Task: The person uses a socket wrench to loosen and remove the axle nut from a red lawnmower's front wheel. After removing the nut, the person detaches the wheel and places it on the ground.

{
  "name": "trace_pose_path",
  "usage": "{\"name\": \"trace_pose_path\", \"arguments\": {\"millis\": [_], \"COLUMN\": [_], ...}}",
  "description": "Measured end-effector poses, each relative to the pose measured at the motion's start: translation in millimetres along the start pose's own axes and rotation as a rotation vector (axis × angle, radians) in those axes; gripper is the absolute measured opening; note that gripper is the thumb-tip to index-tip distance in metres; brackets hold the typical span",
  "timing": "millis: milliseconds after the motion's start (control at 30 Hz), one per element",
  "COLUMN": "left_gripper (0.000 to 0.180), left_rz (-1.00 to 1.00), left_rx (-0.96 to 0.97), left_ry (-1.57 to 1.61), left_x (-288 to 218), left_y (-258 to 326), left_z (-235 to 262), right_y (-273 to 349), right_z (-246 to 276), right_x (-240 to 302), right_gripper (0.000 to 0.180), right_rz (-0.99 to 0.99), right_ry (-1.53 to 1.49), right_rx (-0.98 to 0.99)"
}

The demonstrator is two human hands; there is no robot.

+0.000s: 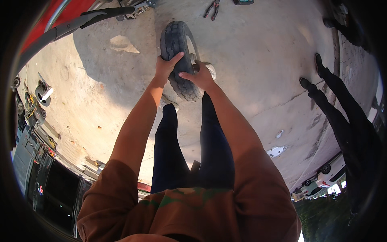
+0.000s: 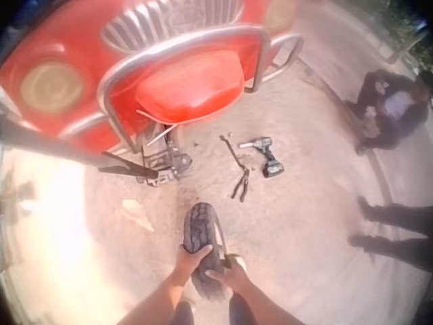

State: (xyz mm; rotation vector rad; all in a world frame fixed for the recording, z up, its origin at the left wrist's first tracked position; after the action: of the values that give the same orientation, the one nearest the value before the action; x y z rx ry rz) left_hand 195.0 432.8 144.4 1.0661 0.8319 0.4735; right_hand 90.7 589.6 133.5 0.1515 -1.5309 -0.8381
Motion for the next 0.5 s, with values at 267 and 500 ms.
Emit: {"name": "trace_pose_path", "arguments": {"millis": [267,500], "left_gripper": [0.114,0.115], "left_rz": [0.135,0.221], "left_rx": [-0.153,-0.233], "left_ry": [-0.054,0.101], "left_x": [50.9,108.4], "left_y": [13.0,110.8], "left_z": [38.1,110.6], "right_y": [-1.9,72.1], "right_z": [-74.1,-113.4], "right_x": [-12.6,18.7], "right_gripper": [0.066,0.066], "right_rz": [-0.152,-0.083], "right_ry": [-0.136,0.072], "right_rx": [0.153,0.220]}}
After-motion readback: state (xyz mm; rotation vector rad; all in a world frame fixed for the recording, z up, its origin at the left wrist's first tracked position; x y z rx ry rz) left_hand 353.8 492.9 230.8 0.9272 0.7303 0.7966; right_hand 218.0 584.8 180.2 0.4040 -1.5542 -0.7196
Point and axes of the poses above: each hand's wrist, its own y-axis away from the middle knuckle, its own z-axis out of the back of the hand, x = y × z, the point moved 8 cm from there along -y, towards the middle knuckle, and after that the axes turned 15 degrees about z, right-handed, at the moved point
